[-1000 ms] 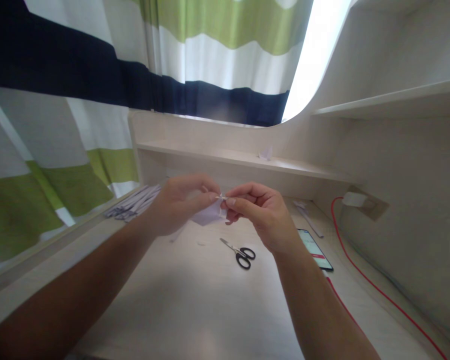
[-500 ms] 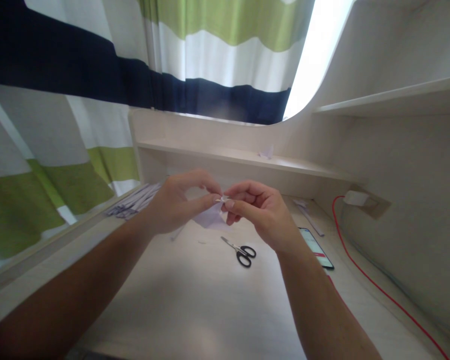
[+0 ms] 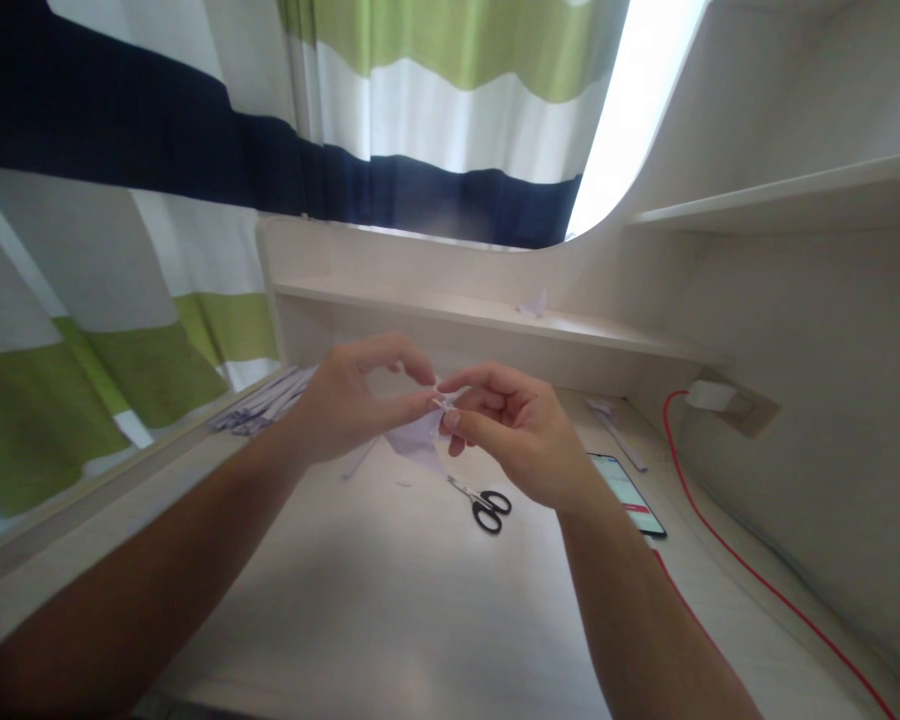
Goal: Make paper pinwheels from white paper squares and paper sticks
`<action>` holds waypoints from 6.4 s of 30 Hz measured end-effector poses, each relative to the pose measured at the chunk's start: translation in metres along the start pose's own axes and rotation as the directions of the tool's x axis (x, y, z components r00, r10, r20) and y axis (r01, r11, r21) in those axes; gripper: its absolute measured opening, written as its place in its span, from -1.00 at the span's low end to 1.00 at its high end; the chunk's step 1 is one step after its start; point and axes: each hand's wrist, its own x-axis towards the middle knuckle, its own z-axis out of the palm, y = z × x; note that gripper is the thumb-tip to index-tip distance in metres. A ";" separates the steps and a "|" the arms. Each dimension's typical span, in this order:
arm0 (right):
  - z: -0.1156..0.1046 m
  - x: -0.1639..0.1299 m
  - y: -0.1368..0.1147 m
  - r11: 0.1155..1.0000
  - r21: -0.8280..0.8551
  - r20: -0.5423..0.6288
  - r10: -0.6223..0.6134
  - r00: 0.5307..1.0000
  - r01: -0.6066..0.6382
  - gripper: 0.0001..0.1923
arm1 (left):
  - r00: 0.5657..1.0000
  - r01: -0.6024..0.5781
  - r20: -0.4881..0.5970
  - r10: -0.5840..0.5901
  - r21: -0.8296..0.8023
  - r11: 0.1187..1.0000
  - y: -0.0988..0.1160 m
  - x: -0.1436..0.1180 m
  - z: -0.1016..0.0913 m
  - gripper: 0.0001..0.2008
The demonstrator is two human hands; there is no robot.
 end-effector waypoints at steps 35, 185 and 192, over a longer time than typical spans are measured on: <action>-0.001 0.002 0.006 0.984 0.174 -0.003 -0.024 1.000 0.024 -0.76 | 0.960 0.279 0.111 -0.256 -0.328 0.903 0.006 0.006 -0.006 -0.90; 0.012 -0.010 -0.004 0.913 -0.398 -0.172 -0.166 0.971 0.086 -0.94 | 0.997 -0.035 0.072 0.040 -0.078 0.996 0.009 0.000 -0.015 -0.89; 0.012 -0.011 -0.004 0.905 -0.418 -0.179 -0.171 0.969 0.083 -0.93 | 0.997 -0.027 0.066 0.032 -0.076 0.997 0.008 0.000 -0.015 -0.88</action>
